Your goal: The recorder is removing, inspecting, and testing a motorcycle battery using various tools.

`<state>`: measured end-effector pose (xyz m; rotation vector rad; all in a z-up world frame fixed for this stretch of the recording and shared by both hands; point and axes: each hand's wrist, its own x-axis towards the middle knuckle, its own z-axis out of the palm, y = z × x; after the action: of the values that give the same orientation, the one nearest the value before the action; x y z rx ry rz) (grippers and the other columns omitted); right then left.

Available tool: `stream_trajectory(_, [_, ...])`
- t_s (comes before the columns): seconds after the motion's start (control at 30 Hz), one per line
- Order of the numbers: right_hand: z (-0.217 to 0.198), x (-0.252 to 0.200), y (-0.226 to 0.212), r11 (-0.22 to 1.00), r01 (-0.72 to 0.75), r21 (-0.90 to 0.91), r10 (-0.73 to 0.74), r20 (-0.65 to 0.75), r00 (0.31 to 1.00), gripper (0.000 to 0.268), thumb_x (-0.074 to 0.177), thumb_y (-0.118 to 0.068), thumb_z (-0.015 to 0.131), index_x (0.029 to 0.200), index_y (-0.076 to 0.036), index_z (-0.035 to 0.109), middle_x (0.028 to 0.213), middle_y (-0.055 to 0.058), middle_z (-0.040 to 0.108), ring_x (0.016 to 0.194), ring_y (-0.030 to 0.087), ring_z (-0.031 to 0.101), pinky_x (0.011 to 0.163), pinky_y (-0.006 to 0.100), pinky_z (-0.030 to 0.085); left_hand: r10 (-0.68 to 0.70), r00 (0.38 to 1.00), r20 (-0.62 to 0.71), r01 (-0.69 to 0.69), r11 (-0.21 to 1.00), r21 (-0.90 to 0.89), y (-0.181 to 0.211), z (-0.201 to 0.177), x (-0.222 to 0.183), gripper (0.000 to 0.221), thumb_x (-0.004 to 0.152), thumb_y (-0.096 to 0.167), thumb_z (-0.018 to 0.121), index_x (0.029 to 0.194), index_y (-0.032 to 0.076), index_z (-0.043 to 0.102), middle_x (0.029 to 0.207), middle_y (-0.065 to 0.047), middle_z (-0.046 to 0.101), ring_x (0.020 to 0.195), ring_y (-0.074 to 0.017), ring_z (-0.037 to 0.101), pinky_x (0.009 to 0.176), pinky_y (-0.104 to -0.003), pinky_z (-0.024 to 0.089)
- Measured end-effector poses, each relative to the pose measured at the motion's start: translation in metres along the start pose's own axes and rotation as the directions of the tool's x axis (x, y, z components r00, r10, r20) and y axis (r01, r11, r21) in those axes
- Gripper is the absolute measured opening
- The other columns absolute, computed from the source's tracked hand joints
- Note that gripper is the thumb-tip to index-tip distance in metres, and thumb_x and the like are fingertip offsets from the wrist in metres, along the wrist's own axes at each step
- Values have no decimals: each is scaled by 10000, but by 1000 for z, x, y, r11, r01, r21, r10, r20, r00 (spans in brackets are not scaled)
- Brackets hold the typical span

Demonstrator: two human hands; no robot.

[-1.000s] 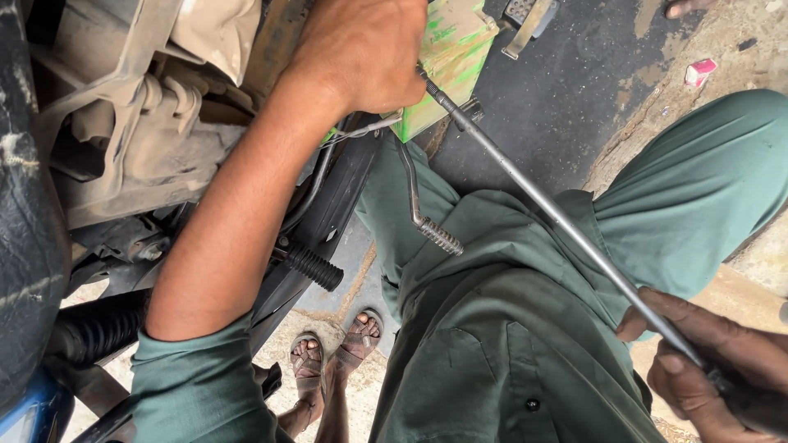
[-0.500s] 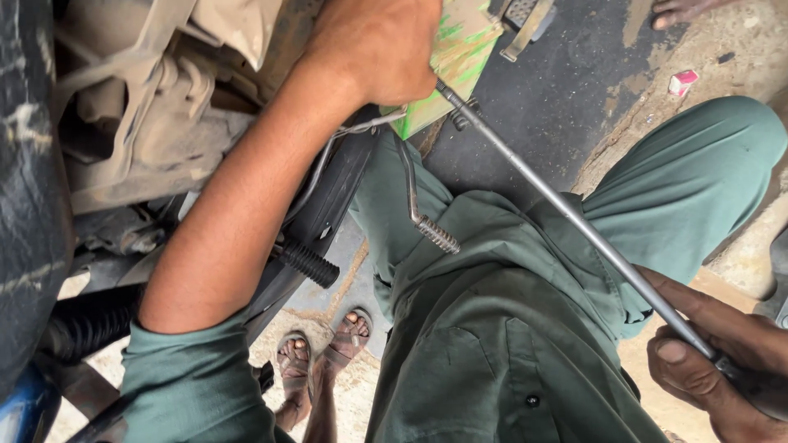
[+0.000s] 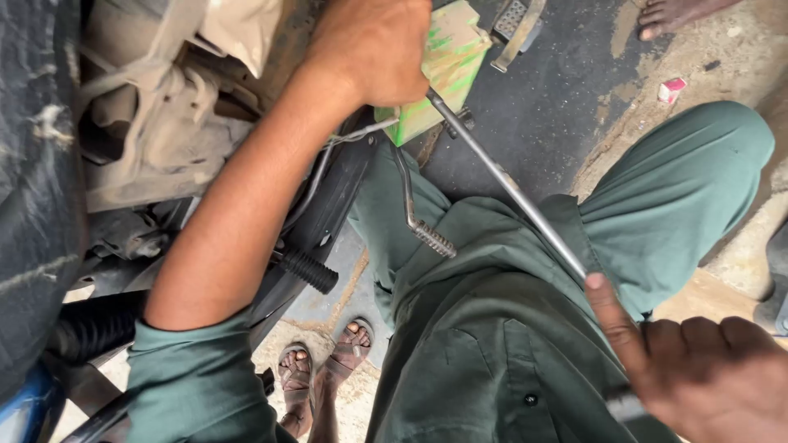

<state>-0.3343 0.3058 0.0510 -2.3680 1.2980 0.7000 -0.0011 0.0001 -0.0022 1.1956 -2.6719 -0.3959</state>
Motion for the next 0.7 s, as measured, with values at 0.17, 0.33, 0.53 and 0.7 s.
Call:
stream_trajectory(0.17, [-15, -13, -15, 858, 62, -510, -2, 116, 993, 700, 915, -214, 627, 1563, -123, 381, 751, -7, 583, 687, 251, 605, 501, 418, 543, -30, 999, 41, 28, 999, 35, -8, 10, -2, 371, 624, 182, 792, 925, -21, 717, 833, -263, 709, 765, -435, 705, 653, -529, 548])
stream_trajectory(0.33, [-28, -19, -7, 980, -85, 181, 190, -717, 671, 902, 774, -376, 862, 1566, -101, 528, 1515, 207, 500, 1176, 305, 562, 934, 432, 565, -97, 982, 160, 87, 994, 68, -5, 0, 3, 236, 676, 181, 717, 790, -22, 752, 859, -275, 719, 834, -407, 728, 767, -482, 582])
stream_trajectory(0.53, [11, -9, -34, 425, 484, 765, 690, -620, 374, 857, 804, -34, 716, 1562, -30, 316, 1583, 227, 369, 1432, 317, 449, 1136, 417, 461, -171, 974, 147, 151, 979, 136, 6, -12, 4, 216, 639, 151, 712, 780, -6, 758, 847, -263, 722, 874, -431, 716, 809, -489, 571])
stream_trajectory(0.7, [-15, 17, -56, -41, 774, 632, 883, -339, 324, 856, 963, -103, 688, 1671, -2, 218, 1420, 243, 374, 1523, 330, 353, 1320, 527, 331, -191, 969, 157, 179, 980, 86, 7, -13, 2, 214, 659, 143, 715, 790, -21, 755, 861, -274, 715, 880, -432, 715, 820, -481, 575])
